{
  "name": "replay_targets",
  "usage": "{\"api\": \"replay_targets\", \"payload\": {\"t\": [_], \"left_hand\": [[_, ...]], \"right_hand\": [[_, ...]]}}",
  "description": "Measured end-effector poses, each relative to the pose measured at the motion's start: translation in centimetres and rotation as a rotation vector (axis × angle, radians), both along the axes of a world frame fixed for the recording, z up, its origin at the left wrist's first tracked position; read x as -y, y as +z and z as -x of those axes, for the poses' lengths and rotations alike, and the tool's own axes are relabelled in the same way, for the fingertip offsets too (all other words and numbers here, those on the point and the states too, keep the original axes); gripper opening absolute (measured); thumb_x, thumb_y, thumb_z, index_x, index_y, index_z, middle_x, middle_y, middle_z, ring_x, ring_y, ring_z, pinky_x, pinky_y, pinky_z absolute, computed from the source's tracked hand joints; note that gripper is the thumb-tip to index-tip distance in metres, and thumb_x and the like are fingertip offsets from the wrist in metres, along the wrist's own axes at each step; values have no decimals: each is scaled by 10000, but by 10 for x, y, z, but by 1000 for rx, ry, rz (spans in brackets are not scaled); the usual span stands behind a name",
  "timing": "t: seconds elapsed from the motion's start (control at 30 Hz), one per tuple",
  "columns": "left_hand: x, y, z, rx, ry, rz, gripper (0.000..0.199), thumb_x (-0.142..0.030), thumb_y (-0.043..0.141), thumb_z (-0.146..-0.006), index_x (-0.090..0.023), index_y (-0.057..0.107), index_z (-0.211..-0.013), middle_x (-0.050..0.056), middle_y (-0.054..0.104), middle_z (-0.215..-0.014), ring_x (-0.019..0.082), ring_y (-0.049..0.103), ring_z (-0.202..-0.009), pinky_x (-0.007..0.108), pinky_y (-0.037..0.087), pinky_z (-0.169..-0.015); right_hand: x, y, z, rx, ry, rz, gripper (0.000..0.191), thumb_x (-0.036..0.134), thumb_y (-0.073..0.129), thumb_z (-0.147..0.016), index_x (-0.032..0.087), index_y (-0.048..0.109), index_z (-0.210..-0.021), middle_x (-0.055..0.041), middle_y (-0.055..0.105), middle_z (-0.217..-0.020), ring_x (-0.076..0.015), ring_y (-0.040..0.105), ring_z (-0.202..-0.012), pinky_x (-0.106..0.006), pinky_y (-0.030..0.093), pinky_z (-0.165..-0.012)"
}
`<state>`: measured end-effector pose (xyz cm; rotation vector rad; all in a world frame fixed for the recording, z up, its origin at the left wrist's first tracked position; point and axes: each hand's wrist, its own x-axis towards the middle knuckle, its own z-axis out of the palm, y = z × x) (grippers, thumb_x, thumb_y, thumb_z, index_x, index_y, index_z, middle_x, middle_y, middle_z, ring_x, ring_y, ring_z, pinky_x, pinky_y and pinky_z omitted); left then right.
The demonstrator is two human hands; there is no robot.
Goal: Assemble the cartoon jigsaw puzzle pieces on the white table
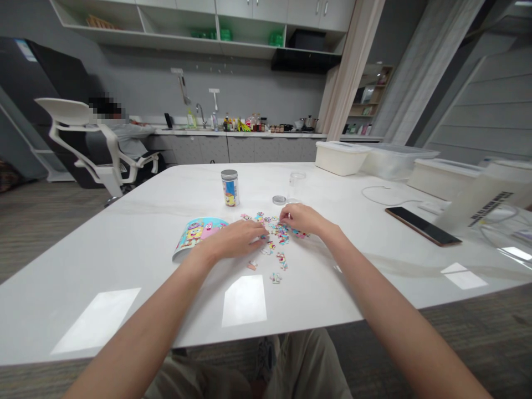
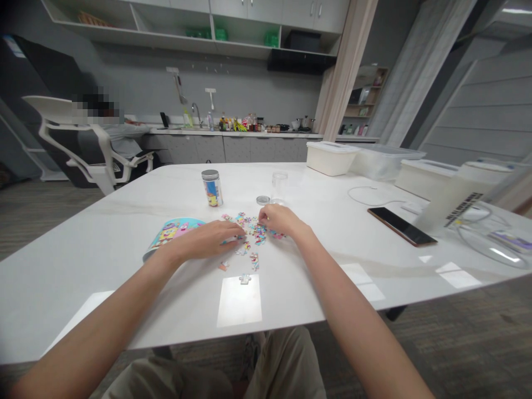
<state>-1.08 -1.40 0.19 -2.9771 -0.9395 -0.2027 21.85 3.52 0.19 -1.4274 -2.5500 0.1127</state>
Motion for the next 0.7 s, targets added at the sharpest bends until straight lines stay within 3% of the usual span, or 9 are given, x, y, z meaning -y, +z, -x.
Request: {"api": "replay_targets", "payload": {"t": [0.2, 0.4, 0.57, 0.7], "left_hand": [[-1, -3, 3, -14, 19, -15, 271, -271, 430, -967, -211, 555, -1200, 71, 606, -1266, 214, 587, -1100, 327, 416, -917], [0, 1, 3, -61, 47, 10, 242, -248, 456, -955, -217, 544, -1178, 55, 635, -1206, 201, 595, -1070, 315, 419, -910], [1, 2, 3, -50, 50, 19, 237, -276, 447, -961, -217, 532, -1175, 57, 625, -1211, 210, 594, -1058, 329, 424, -903], [0, 0, 4, -52, 63, 21, 232, -297, 443, -961, -218, 533, -1160, 62, 628, -1188, 217, 596, -1038, 331, 432, -877]], "right_hand": [[2, 7, -4, -36, -174, -91, 183, 179, 483, -893, 190, 664, -920, -69, 685, -1034, -190, 616, -915, -255, 414, -722], [-6, 9, -28, -19, -442, -187, 229, 200, 443, -915, 169, 664, -964, -101, 652, -1103, -233, 615, -986, -287, 435, -740], [-12, 4, -39, 31, -477, -113, 253, 186, 459, -902, 160, 700, -977, -117, 653, -1135, -226, 615, -1007, -275, 440, -766], [-15, -1, -42, 64, -458, -7, 186, 147, 566, -826, 175, 741, -884, -91, 704, -1027, -214, 634, -964, -255, 441, -752]]}}
